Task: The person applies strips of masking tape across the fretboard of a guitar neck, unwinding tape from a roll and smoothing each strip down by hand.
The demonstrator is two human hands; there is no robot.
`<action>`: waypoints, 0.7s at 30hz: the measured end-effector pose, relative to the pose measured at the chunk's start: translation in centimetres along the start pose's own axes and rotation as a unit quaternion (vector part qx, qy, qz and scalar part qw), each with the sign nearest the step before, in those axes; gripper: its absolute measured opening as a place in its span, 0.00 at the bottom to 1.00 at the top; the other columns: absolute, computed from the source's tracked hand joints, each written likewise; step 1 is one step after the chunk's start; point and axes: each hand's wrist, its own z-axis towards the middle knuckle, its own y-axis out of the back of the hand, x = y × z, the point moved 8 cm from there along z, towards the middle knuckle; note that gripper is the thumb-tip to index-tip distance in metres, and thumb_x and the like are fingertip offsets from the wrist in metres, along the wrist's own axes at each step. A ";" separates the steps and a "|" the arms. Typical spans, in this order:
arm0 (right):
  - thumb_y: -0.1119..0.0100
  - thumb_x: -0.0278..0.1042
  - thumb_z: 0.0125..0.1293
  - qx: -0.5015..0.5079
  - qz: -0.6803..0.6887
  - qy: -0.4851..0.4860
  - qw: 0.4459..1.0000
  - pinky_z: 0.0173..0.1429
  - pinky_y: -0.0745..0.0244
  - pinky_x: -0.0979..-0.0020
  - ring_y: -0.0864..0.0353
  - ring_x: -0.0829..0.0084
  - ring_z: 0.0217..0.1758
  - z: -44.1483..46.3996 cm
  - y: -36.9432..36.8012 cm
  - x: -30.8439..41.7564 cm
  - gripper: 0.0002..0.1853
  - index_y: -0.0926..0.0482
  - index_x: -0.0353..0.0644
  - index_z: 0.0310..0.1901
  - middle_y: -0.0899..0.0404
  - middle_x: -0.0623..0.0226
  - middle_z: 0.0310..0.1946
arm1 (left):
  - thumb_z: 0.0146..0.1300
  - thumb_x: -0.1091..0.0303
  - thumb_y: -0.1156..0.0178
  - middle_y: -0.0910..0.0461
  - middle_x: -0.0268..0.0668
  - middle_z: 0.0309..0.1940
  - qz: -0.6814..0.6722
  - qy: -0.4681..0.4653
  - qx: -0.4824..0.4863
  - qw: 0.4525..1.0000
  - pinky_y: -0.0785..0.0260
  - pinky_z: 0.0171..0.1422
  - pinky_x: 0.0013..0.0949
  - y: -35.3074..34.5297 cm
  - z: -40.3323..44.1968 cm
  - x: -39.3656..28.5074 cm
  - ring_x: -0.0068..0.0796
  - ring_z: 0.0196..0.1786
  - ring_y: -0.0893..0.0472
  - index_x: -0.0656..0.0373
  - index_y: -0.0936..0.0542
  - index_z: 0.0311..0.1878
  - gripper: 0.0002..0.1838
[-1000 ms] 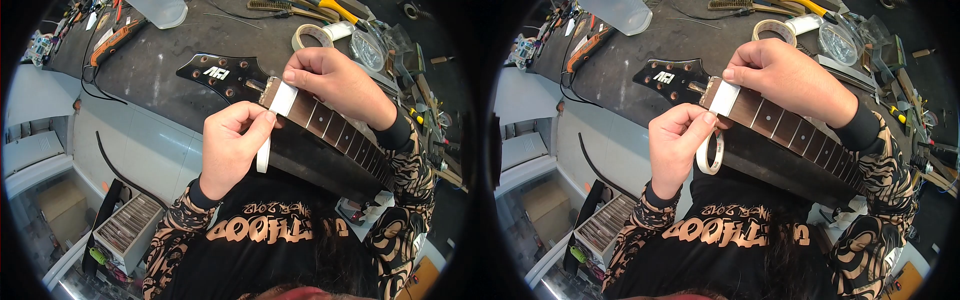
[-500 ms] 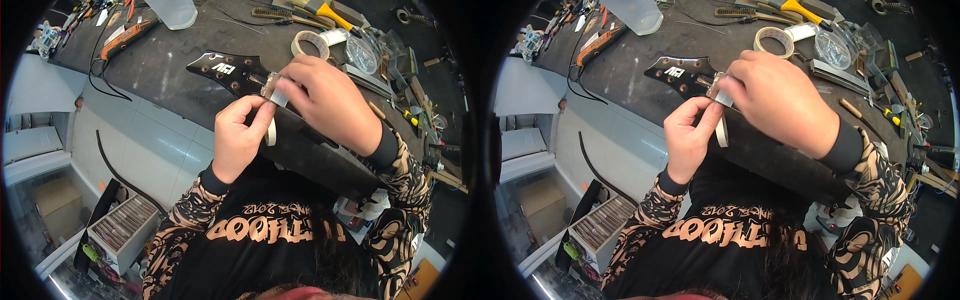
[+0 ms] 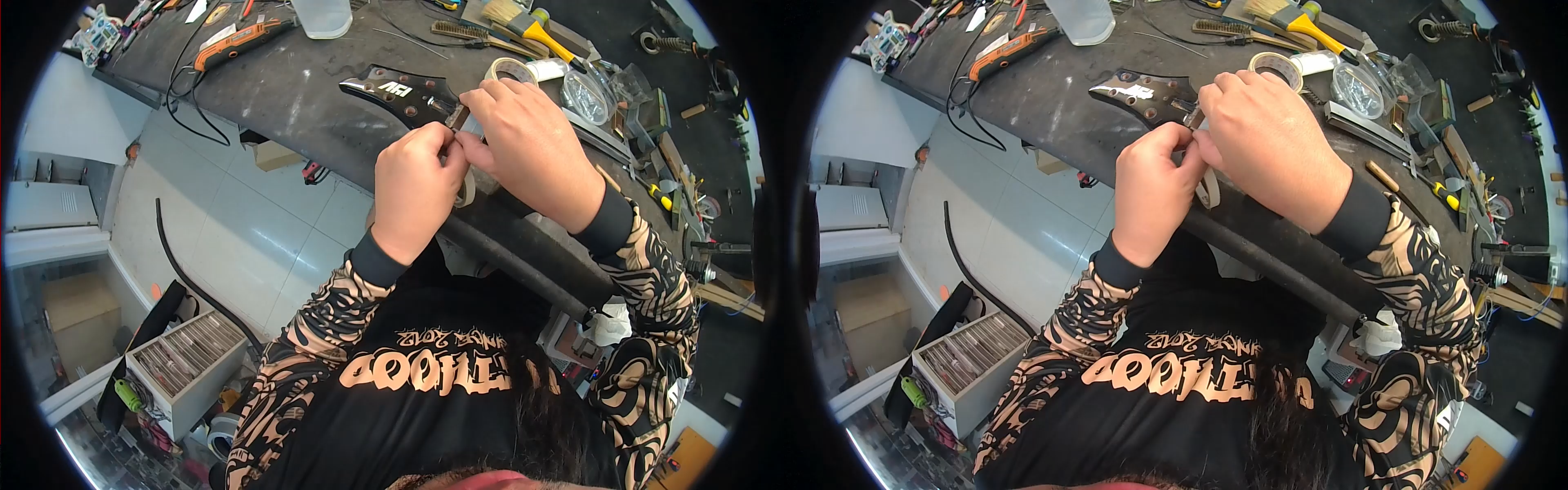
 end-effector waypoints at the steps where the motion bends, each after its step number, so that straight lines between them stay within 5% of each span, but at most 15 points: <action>1: 0.25 0.38 0.71 -0.001 -0.002 0.002 1.000 0.60 0.17 0.57 0.09 0.55 0.52 0.1 0.0 0.1 0.12 0.14 0.36 0.43 0.12 0.55 0.42 | 0.72 0.72 0.26 0.13 0.53 0.33 0.015 0.001 0.013 1.000 0.21 0.40 0.42 -0.1 0.1 0.1 0.50 0.31 0.15 0.67 0.12 0.43 0.07; 4: 0.22 0.37 0.69 0.056 0.002 -0.031 0.998 0.68 0.18 0.54 0.11 0.52 0.60 0.1 -0.5 -0.2 0.21 0.15 0.34 0.57 0.11 0.54 0.50 | 0.74 0.73 0.27 0.11 0.50 0.33 0.039 0.000 0.029 0.999 0.20 0.41 0.40 0.3 0.3 -0.3 0.44 0.32 0.12 0.67 0.11 0.43 0.06; 8: 0.21 0.39 0.66 0.065 -0.017 -0.067 0.995 0.70 0.19 0.54 0.10 0.53 0.61 0.5 -1.5 -0.3 0.26 0.17 0.36 0.61 0.10 0.55 0.49 | 0.81 0.76 0.32 0.06 0.37 0.38 -0.131 0.005 0.007 0.991 0.18 0.48 0.32 2.2 -1.4 0.9 0.21 0.42 0.09 0.67 0.10 0.46 0.05; 12: 0.20 0.41 0.68 0.043 0.020 -0.080 0.996 0.70 0.20 0.54 0.10 0.53 0.59 -0.1 -1.7 -0.3 0.40 0.25 0.37 0.79 0.09 0.55 0.51 | 0.83 0.79 0.35 0.07 0.41 0.56 -0.285 0.075 0.094 0.951 0.17 0.63 0.31 3.4 -2.5 2.1 0.22 0.55 0.10 0.64 0.17 0.64 0.12; 15: 0.18 0.44 0.68 -0.058 0.002 -0.053 0.997 0.71 0.20 0.53 0.10 0.52 0.57 -1.0 2.4 0.6 0.46 0.27 0.39 0.84 0.11 0.54 0.52 | 0.77 0.76 0.28 0.05 0.38 0.48 -0.271 0.028 0.103 0.957 0.15 0.61 0.34 5.0 -2.5 1.0 0.26 0.52 0.07 0.65 0.16 0.62 0.14; 16: 0.16 0.46 0.69 -0.061 0.028 -0.053 0.996 0.66 0.15 0.56 0.08 0.56 0.50 -1.1 4.0 1.1 0.34 0.18 0.37 0.70 0.11 0.55 0.51 | 0.75 0.74 0.26 0.06 0.39 0.49 -0.267 0.029 0.129 0.955 0.14 0.61 0.36 5.3 -2.7 0.6 0.28 0.53 0.07 0.62 0.16 0.63 0.17; 18: 0.18 0.46 0.72 0.019 0.266 -0.156 0.951 0.59 0.14 0.57 0.09 0.59 0.48 -2.3 3.4 1.3 0.29 0.15 0.35 0.66 0.11 0.56 0.49 | 0.73 0.75 0.26 0.07 0.41 0.57 -0.192 -0.010 0.195 0.962 0.17 0.70 0.38 5.9 -3.1 -1.2 0.31 0.61 0.08 0.62 0.17 0.69 0.23; 19: 0.19 0.46 0.73 0.057 0.378 -0.206 0.901 0.56 0.13 0.58 0.09 0.60 0.46 -3.1 2.6 1.5 0.27 0.14 0.34 0.63 0.11 0.56 0.48 | 0.70 0.76 0.25 0.07 0.40 0.57 -0.149 -0.054 0.206 0.966 0.17 0.69 0.38 5.9 -3.1 -2.0 0.32 0.61 0.07 0.61 0.16 0.69 0.25; 21: 0.24 0.41 0.82 0.127 0.531 -0.269 0.793 0.47 0.17 0.69 0.14 0.79 0.41 -3.8 1.5 2.7 0.17 0.13 0.33 0.55 0.12 0.68 0.40 | 0.63 0.78 0.22 0.07 0.40 0.56 -0.150 -0.131 0.208 0.958 0.16 0.67 0.38 5.6 -2.8 -3.5 0.36 0.58 0.06 0.60 0.14 0.68 0.29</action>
